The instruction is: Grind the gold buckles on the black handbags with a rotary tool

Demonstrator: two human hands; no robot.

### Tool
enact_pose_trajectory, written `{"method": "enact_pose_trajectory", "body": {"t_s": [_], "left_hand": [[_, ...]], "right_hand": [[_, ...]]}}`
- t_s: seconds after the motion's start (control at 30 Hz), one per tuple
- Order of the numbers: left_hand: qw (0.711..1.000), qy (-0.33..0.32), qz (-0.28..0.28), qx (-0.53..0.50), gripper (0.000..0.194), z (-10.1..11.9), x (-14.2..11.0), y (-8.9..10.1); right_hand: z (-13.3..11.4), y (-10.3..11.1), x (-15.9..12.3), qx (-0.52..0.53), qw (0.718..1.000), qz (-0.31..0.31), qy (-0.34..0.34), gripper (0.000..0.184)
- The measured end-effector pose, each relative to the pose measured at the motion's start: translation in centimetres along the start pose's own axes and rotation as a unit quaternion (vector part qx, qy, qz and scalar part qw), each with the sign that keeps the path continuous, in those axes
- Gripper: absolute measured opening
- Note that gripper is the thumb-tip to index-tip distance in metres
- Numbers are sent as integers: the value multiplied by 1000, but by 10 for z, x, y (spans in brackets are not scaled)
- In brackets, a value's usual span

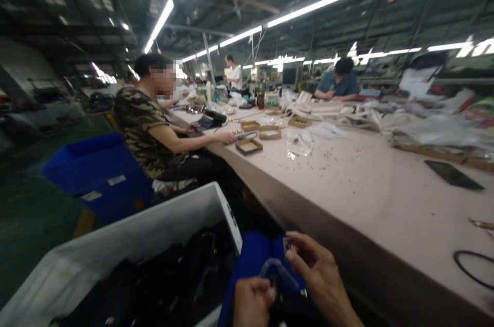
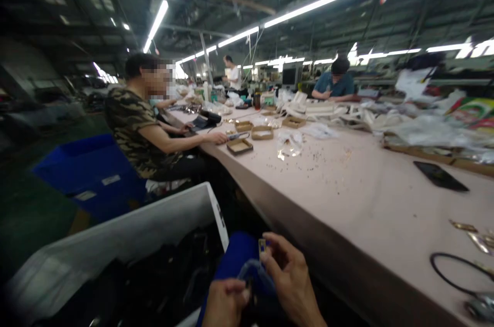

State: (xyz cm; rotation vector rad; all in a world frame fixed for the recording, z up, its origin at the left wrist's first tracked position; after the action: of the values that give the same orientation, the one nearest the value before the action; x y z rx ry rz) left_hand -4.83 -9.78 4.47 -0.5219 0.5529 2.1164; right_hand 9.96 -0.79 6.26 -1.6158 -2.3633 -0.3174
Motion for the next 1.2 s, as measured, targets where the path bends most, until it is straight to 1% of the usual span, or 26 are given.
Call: {"method": "enact_pose_trajectory", "body": {"t_s": [0.03,0.13,0.2,0.27,0.33,0.4,0.53,0.7,0.83,0.93,1.07,1.2], "left_hand": [[1000,19,-3,-5,32,-7,0,-1],[996,55,-39,-53,28,-21,0,-4],[993,63,-61,-73,26,-24,-2,-5],[992,63,-76,-81,26,-23,-3,-5],[991,61,-80,-88,26,-23,-5,-6],[991,55,-79,-88,26,-23,-4,-6],[992,50,-83,-83,29,-26,-3,-4],[988,46,-111,-98,25,-26,-3,-1],[986,38,-128,-98,24,-24,-3,-1],[987,26,-132,-85,26,-24,-1,0],[988,19,-139,-68,33,-26,0,2],[987,-2,-148,-61,30,-25,-1,5]], "right_hand": [[-2,-2,-9,12,1000,1,-16,41],[4,-9,-32,30,997,0,-76,37],[12,-12,-43,45,993,3,-105,39],[19,-13,-49,56,992,-4,-115,45],[22,-14,-51,49,992,-20,-113,46],[24,-14,-50,30,993,-31,-107,42],[23,-18,-49,-4,995,-25,-93,40],[17,-25,-50,-41,995,-28,-86,40],[13,-30,-49,-59,995,-41,-64,33],[15,-33,-49,-73,995,-51,-45,29],[21,-35,-50,-94,994,-49,-18,32],[24,-37,-52,-101,994,-41,-9,32]]}}
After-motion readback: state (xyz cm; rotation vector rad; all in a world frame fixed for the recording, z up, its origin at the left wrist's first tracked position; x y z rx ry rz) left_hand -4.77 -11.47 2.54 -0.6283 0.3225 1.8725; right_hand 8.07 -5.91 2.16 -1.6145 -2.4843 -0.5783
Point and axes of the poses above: each hand's wrist, its own x-axis towards the middle knuckle, its own y-axis out of the back of the hand, z = x × y, the point moved 1 cm from there along x, towards the middle knuckle, and after that the axes turned 14 degrees about y, right-handed, at the moved point
